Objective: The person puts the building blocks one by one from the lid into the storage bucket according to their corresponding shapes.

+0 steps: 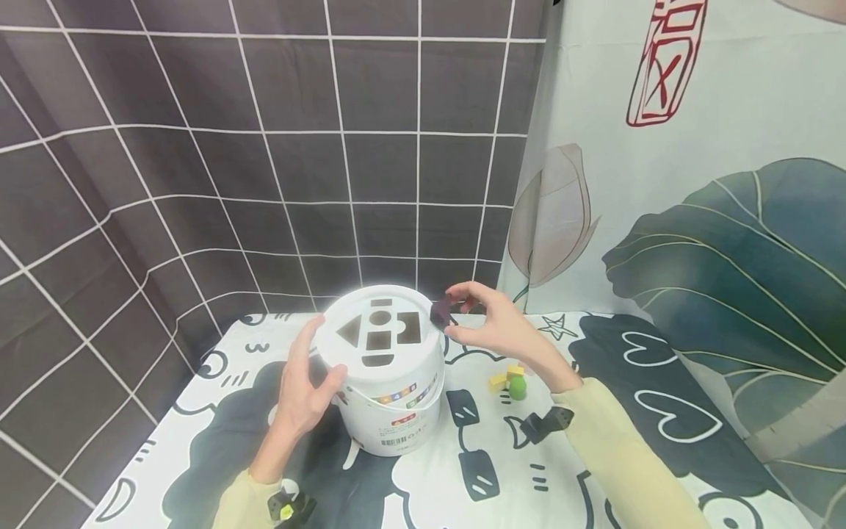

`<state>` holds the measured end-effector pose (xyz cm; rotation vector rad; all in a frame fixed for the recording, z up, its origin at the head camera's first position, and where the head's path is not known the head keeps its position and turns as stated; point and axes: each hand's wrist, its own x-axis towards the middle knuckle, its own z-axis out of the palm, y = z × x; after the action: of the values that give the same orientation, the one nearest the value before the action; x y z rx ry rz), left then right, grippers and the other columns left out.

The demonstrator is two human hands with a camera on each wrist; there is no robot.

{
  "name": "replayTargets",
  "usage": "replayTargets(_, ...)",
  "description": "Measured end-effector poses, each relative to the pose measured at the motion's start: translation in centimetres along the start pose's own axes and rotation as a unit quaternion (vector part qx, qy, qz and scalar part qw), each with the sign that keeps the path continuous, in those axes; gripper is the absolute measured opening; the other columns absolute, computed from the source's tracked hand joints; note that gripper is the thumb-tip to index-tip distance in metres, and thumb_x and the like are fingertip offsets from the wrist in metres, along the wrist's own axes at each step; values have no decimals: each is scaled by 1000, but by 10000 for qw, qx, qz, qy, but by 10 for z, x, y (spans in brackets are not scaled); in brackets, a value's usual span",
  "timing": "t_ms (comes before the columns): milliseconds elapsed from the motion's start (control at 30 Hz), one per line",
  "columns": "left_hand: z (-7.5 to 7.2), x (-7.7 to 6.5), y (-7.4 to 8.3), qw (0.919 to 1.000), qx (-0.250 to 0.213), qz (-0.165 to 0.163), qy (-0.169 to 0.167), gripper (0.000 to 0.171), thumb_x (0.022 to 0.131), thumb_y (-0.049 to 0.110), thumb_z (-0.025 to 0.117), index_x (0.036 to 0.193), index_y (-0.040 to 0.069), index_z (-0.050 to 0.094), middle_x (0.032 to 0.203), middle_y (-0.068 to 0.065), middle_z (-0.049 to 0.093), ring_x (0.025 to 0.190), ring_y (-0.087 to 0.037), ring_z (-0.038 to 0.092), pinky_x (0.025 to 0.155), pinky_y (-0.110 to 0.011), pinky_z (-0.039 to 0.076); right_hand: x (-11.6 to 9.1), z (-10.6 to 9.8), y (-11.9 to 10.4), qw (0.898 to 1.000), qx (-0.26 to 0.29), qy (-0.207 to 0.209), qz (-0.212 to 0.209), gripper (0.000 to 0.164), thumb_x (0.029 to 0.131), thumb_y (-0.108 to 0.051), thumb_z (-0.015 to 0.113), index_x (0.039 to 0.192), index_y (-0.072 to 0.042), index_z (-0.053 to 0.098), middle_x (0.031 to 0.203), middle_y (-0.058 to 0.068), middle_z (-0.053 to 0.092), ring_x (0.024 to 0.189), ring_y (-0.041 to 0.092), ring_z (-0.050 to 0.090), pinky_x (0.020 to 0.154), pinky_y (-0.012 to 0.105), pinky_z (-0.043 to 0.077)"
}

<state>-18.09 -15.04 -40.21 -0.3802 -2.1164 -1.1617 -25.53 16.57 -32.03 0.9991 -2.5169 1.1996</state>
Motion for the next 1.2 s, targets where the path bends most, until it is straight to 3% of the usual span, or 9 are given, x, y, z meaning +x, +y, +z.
replayTargets(167, 0, 0, 0, 10000, 22, 37, 19, 79, 80, 41, 65, 148, 6, 43, 146, -16, 48, 136, -36, 39, 106, -67, 29, 14, 12, -13, 9995, 258, -135, -115, 50, 81, -17, 80, 126, -7, 62, 117, 3, 66, 103, 27, 58, 87, 43, 45)
replayTargets(633, 0, 0, -2, 10000, 22, 41, 16, 79, 81, 43, 65, 148, 8, 43, 147, -16, 47, 140, -37, 35, 107, -67, 27, 37, 40, -34, 9984, 359, -277, -327, 49, 78, -17, 82, 123, -7, 64, 110, 0, 68, 96, 21, 58, 83, 45, 45)
replayTargets(733, 0, -1, -2, 10000, 33, 8, -2, 79, 81, 42, 65, 148, 8, 43, 147, -16, 46, 139, -37, 36, 106, -68, 28, 41, 44, -37, 9984, 292, -302, -389, 47, 78, -19, 82, 120, -7, 65, 109, -1, 69, 95, 20, 60, 85, 44, 45)
replayTargets(967, 0, -2, -2, 10000, -16, 27, 14, 80, 80, 40, 66, 149, 8, 42, 147, -17, 46, 138, -37, 36, 106, -67, 28, 49, 53, -44, 9978, 165, -485, -415, 48, 77, -21, 82, 120, -7, 65, 111, 1, 68, 95, 20, 61, 76, 40, 50)
replayTargets(1200, 0, -2, -1, 10000, 9, 10, 24, 80, 80, 39, 66, 149, 8, 42, 149, -17, 44, 141, -38, 33, 107, -68, 27, 57, 60, -51, 9963, -40, -687, -510, 49, 76, -20, 82, 119, -4, 65, 110, 4, 68, 93, 21, 63, 80, 38, 51)
